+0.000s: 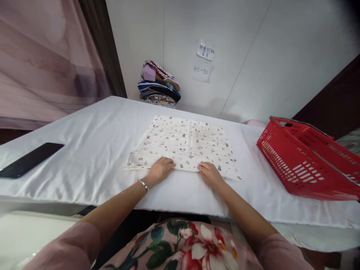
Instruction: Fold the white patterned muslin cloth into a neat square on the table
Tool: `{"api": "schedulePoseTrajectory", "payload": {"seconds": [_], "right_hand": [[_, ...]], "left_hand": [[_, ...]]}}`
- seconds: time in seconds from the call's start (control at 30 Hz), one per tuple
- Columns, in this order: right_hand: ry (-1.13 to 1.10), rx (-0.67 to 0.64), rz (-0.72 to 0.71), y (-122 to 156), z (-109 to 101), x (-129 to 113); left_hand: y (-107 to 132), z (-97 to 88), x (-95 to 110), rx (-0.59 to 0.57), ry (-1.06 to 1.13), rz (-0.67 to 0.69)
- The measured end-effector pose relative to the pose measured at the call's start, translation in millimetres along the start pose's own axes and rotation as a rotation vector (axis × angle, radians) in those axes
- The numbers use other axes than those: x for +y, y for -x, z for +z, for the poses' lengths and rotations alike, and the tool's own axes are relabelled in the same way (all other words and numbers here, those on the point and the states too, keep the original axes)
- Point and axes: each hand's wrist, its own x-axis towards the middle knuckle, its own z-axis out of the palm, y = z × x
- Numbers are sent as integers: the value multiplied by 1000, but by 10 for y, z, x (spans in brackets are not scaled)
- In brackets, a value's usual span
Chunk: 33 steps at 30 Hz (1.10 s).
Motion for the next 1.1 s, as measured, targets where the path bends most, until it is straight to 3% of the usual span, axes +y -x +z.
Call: {"api": "schedulePoseTrajectory", "payload": {"seconds": [0.4,0.6,0.83,1.1], "right_hand": [[-70,162,38,-55,77,-7],[-24,166,41,-73,136,-35],[12,269,86,-154,87,2],[-1,136,3,-82,162,-1]], "left_hand": [[-89,62,-12,45,-104,-54],[-55,40,15,-13,-193,39],[-190,-42,-43,98,-271,25],[-82,50,-58,-32,-340,177]]}}
